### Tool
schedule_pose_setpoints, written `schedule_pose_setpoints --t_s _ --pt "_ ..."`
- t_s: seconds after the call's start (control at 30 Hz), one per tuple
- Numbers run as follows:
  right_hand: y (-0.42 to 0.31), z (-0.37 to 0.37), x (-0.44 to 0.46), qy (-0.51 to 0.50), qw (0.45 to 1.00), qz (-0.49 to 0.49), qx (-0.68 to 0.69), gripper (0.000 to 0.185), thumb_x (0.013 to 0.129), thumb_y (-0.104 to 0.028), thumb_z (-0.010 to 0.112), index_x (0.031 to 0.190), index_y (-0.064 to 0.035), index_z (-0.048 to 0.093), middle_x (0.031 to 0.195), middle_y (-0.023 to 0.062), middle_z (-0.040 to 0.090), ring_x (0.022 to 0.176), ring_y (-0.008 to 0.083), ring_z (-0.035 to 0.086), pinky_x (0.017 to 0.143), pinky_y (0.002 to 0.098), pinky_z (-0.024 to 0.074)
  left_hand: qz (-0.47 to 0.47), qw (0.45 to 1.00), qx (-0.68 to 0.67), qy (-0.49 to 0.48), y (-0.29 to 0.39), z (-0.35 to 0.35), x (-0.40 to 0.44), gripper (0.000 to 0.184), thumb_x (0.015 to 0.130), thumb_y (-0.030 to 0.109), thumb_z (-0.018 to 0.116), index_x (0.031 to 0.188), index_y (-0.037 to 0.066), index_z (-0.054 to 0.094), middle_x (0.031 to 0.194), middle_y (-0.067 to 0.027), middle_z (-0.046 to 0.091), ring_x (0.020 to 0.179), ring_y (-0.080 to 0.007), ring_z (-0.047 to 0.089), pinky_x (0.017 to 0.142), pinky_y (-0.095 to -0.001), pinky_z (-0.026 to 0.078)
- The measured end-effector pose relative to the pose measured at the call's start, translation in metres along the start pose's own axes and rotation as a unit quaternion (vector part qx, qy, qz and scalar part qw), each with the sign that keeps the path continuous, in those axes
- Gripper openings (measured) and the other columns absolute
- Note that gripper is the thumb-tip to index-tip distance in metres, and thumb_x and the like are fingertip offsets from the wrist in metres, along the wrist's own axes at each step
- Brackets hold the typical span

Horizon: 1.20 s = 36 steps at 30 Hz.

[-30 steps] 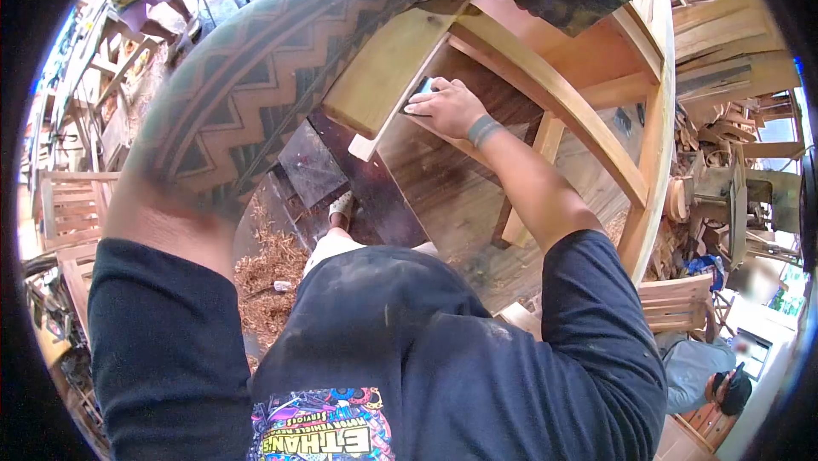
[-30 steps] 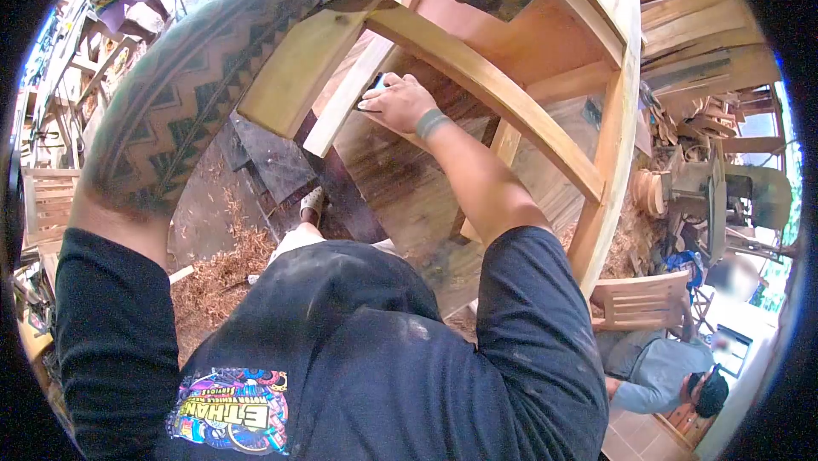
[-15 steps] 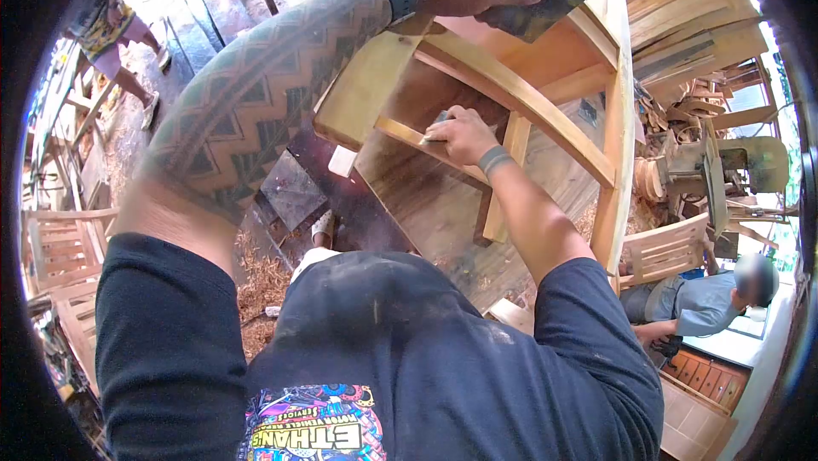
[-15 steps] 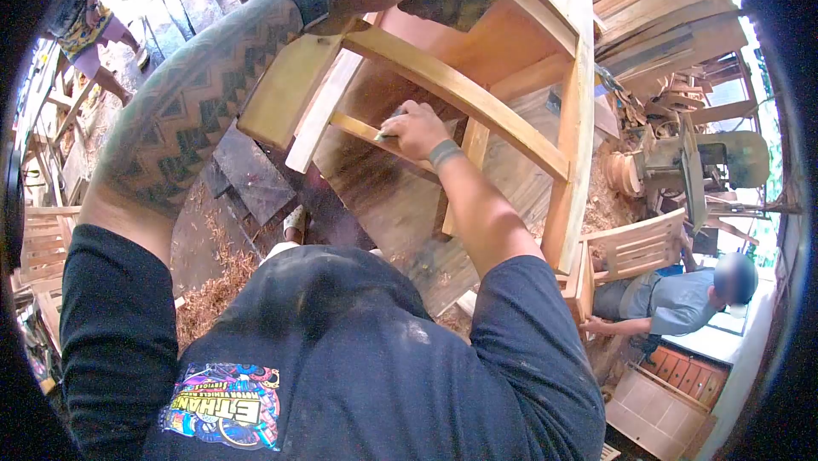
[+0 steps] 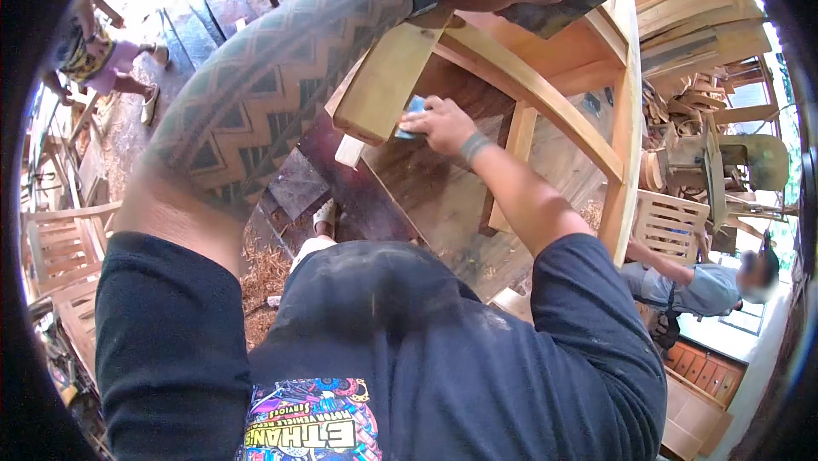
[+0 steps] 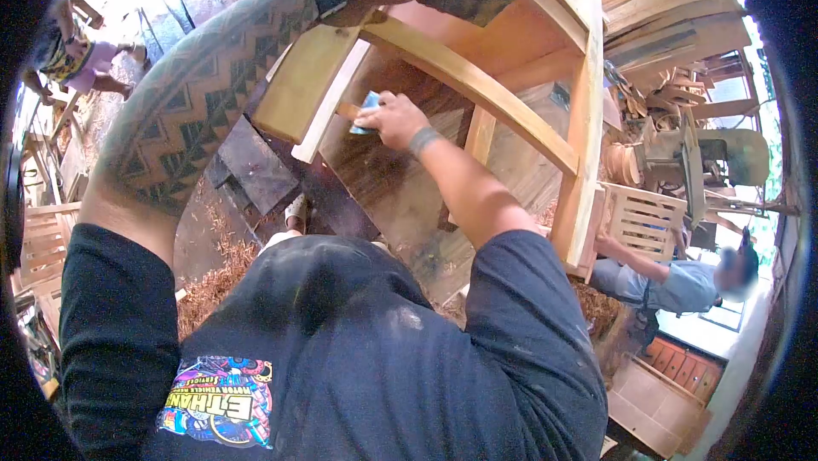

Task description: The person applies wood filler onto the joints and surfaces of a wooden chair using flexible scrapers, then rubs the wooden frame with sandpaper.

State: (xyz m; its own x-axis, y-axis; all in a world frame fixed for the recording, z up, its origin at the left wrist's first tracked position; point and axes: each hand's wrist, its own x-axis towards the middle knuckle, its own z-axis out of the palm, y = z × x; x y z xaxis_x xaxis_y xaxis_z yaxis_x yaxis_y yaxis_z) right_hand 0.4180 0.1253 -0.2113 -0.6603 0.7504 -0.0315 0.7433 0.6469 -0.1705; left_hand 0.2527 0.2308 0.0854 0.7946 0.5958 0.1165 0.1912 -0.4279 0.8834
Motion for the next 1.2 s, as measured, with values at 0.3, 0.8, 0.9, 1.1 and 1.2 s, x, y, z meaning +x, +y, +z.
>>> schedule_pose_setpoints --t_s 0.3,0.8,0.9,1.1,1.2 --pt "0.029 0.010 -0.132 -0.003 0.977 0.167 0.133 0.051 0.081 -0.003 0.066 0.125 -0.0255 0.078 0.134 -0.0042 0.072 0.114 0.0322 0.059 0.108 0.0386 0.0485 -0.008 0.988 0.153 0.004 0.003 -0.007 0.005 0.060 0.104 0.056 0.057 0.129 0.004 0.071 0.107 -0.0169 0.078 0.092 -0.0246 0.073 0.087 -0.0362 0.056" --pt "0.001 -0.008 0.014 -0.030 0.997 0.063 -0.024 0.031 0.093 -0.019 0.066 0.115 -0.0357 0.082 0.126 -0.0128 0.075 0.125 0.0227 0.058 0.106 0.0402 0.0435 0.080 0.988 0.133 0.015 -0.018 0.000 0.015 0.060 0.106 0.057 0.056 0.128 0.003 0.071 0.111 -0.0165 0.077 0.095 -0.0229 0.072 0.089 -0.0380 0.055" --pt "0.004 -0.014 -0.054 0.005 0.974 0.204 0.102 0.033 0.091 -0.014 0.071 0.118 -0.0312 0.081 0.119 0.0063 0.076 0.120 0.0314 0.061 0.107 0.0421 0.0484 0.051 0.993 0.107 -0.002 -0.009 -0.002 0.012 0.058 0.106 0.054 0.057 0.129 0.002 0.071 0.114 -0.0165 0.077 0.098 -0.0217 0.072 0.092 -0.0354 0.055" --pt "0.024 -0.027 -0.106 -0.079 0.967 0.224 0.096 0.027 0.091 -0.023 0.071 0.114 -0.0330 0.082 0.121 -0.0036 0.077 0.121 0.0293 0.062 0.106 0.0418 0.0489 0.056 0.996 0.063 0.024 -0.007 0.000 0.005 0.065 0.103 0.061 0.058 0.124 0.001 0.072 0.104 -0.0181 0.075 0.092 -0.0259 0.071 0.088 -0.0392 0.054" --pt "0.029 -0.016 -0.058 0.005 0.990 0.140 0.032 0.028 0.090 -0.021 0.071 0.114 -0.0284 0.082 0.125 -0.0037 0.076 0.124 0.0266 0.061 0.108 0.0426 0.0474 0.001 0.997 0.079 0.015 0.010 0.001 -0.007 0.060 0.105 0.054 0.058 0.135 0.002 0.067 0.122 -0.0193 0.075 0.106 -0.0294 0.071 0.099 -0.0386 0.052"
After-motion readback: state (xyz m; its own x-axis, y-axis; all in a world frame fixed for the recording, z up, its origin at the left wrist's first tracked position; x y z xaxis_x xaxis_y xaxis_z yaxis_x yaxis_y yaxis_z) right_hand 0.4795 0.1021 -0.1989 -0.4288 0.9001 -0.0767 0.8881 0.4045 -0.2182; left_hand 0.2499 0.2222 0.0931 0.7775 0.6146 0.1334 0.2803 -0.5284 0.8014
